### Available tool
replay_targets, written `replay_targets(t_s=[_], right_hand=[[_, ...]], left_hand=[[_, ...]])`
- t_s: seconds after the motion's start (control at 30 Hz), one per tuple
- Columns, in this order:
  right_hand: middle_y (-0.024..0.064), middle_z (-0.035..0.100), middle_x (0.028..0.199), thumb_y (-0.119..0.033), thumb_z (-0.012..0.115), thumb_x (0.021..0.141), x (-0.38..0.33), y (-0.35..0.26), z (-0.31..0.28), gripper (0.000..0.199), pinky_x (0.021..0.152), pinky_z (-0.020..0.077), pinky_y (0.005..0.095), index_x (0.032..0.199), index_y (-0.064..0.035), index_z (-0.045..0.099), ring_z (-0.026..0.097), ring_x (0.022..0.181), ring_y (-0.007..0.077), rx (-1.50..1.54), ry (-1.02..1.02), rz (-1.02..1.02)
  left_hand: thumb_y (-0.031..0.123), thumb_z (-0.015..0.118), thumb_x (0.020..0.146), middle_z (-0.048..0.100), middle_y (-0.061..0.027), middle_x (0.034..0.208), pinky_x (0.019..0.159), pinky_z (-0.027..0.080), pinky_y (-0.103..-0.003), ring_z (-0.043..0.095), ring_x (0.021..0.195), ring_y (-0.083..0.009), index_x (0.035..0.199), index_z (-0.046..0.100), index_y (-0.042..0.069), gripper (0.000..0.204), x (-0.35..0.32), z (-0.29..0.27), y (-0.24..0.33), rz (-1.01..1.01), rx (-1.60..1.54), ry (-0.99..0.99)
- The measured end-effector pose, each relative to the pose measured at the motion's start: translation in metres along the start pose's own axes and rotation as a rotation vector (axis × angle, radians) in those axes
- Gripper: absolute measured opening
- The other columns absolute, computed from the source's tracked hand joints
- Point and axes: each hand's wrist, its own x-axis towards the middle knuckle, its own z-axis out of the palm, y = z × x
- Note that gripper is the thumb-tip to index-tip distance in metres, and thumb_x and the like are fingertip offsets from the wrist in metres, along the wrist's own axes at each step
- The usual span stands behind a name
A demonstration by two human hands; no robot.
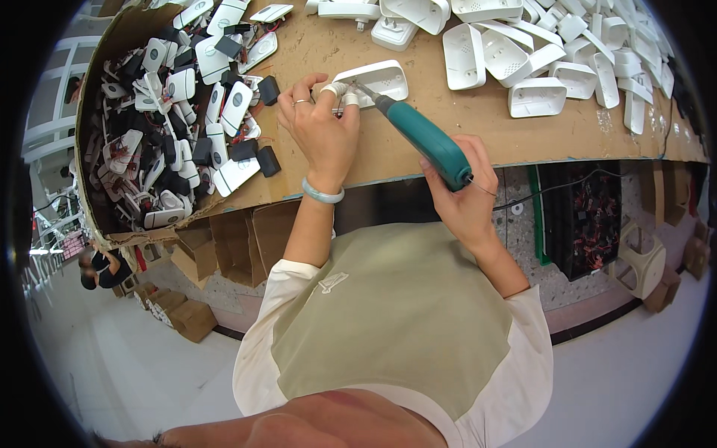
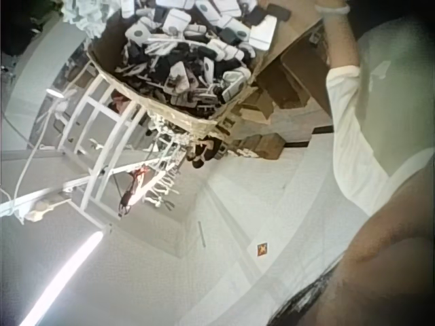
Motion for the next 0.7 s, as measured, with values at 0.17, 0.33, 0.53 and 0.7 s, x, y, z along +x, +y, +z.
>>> replay_targets(t_s=[0.17,0.33,0.53,0.7], right_hand=[[0.0147,0.062,0.099,-0.008,0.077,0.086,0.0059,0.0015,0.0026,0.021,0.077,0.0513,0.0331,0.101,0.0026,0.065,0.063,0.085,0.0278,-0.038,-0.001,-0.061],[0.0151,0.061,0.098,-0.007,0.077,0.086,0.0063,0.003,0.003,0.021,0.076,0.0512,0.0332,0.101,0.0026,0.065,0.063,0.084,0.0287,-0.056,-0.009,-0.071],[0.0127,0.061,0.098,-0.005,0.077,0.087,0.0047,0.007,0.0009,0.021,0.075,0.0501,0.0313,0.102,0.0031,0.064,0.062,0.083,0.0245,-0.085,-0.035,-0.112],[0.0139,0.061,0.097,-0.007,0.077,0.086,0.005,0.0008,0.0019,0.021,0.074,0.0508,0.0332,0.1,0.0021,0.064,0.062,0.083,0.0279,-0.08,-0.016,-0.092]], left_hand=[[0.012,0.075,0.074,0.068,-0.0027,0.107,0.094,0.036,-0.046,0.054,0.108,-0.029,0.087,0.075,0.008,0.013,-0.0037,0.0062,-0.0051,-0.016,-0.034,-0.022],[0.011,0.073,0.075,0.068,-0.0045,0.109,0.094,0.034,-0.046,0.053,0.107,-0.0285,0.088,0.074,0.004,0.016,-0.004,0.006,-0.005,-0.019,-0.067,-0.029],[0.012,0.073,0.076,0.068,-0.0039,0.108,0.094,0.033,-0.045,0.053,0.106,-0.0278,0.087,0.074,0.004,0.014,-0.0049,0.0057,-0.0057,-0.035,-0.067,-0.043],[0.012,0.073,0.076,0.068,-0.0037,0.108,0.094,0.033,-0.045,0.053,0.106,-0.0276,0.087,0.074,0.004,0.014,-0.0047,0.0044,-0.0057,-0.034,-0.082,-0.042]])
